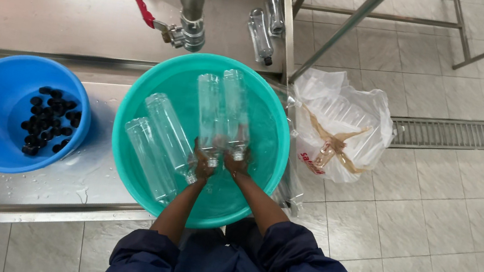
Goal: The person opens a large white plastic bag containing clear plastic bottles and removes them. They place the bottles into a teal basin filled with water at a stainless steel sink and wash them by hand. The person repeatedly rinses the bottles and transfers them to a purple basin on the counter.
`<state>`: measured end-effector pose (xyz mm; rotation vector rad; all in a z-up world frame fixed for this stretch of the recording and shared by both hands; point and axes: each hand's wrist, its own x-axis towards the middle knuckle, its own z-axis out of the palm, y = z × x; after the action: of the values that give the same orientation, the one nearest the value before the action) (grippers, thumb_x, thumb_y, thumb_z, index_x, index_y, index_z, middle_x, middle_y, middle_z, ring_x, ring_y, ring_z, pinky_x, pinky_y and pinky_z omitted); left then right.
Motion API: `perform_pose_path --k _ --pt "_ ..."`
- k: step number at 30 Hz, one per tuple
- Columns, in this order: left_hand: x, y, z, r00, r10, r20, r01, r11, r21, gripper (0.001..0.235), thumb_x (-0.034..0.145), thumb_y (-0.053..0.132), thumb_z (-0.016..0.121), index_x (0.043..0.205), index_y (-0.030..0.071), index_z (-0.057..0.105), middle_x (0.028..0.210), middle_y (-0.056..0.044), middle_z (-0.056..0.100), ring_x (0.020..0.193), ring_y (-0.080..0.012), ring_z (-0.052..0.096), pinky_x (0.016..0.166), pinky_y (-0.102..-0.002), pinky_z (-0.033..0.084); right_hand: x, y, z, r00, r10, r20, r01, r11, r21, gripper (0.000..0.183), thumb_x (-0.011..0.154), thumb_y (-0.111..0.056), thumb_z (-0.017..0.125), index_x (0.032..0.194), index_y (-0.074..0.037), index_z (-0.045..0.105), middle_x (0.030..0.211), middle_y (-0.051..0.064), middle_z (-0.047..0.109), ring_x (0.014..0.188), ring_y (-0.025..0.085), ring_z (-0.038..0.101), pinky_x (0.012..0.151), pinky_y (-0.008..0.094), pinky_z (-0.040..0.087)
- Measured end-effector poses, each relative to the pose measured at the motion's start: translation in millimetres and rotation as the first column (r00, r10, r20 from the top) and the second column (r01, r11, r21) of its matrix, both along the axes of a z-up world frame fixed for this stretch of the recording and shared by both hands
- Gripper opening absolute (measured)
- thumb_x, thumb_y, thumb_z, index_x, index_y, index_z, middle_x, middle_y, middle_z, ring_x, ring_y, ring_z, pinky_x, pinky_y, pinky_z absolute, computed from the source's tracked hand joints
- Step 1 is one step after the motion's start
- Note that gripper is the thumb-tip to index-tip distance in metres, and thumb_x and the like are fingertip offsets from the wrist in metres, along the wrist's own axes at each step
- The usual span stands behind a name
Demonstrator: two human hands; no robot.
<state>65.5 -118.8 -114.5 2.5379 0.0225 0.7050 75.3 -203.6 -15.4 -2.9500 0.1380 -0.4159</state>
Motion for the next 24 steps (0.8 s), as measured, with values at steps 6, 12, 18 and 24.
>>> perform_pose_path --k 6,12,18,24 --pt "7 2 -6 0.84 -0.147 -0.522 -0.468 0.293 -0.834 0.086 0.112 0.019 0.056 0.176 0.047 0.006 0.107 -0.017 0.052 0.063 -0.0216 0.054 0.053 -0.033 0.049 2 -17 -27 0.975 0.219 -0.047 -0.216 0.975 0.059 0.088 0.098 -0.043 0.069 0.166 0.001 0.035 0.166 0.018 0.047 0.124 0.035 0.067 0.097 0.049 0.054" --pt "7 6 -5 0.797 -0.096 -0.596 -0.482 0.493 -0.724 0.089 0.108 0.035 0.064 0.176 0.042 0.006 0.155 -0.007 0.048 0.117 -0.0239 0.067 0.091 -0.045 0.064 9 -25 -45 0.916 0.395 -0.067 -0.365 0.891 0.269 0.088 0.093 -0.059 0.075 0.157 -0.005 0.049 0.154 0.017 0.057 0.144 0.036 0.056 0.129 0.048 0.039" --pt "-6 31 -22 0.87 0.077 -0.486 0.11 0.932 0.344 0.071 0.107 0.026 0.058 0.17 0.02 0.027 0.11 -0.012 0.069 0.111 -0.0345 0.074 0.119 -0.077 0.035 7 -22 -28 0.842 0.333 -0.424 -0.428 0.891 -0.149 0.081 0.095 -0.041 0.078 0.156 0.001 0.046 0.151 0.024 0.056 0.144 0.039 0.055 0.12 0.048 0.05" --pt "-10 6 -34 0.849 -0.019 -0.528 0.218 0.923 0.316 0.063 0.108 0.022 0.062 0.162 -0.001 0.039 0.097 -0.025 0.074 0.102 -0.0434 0.071 0.124 -0.088 0.015 4 1 110 0.711 0.247 -0.658 -0.355 0.934 -0.034 0.059 0.109 -0.024 0.051 0.16 0.004 0.04 0.162 0.025 0.045 0.155 0.033 0.04 0.128 0.041 0.036"
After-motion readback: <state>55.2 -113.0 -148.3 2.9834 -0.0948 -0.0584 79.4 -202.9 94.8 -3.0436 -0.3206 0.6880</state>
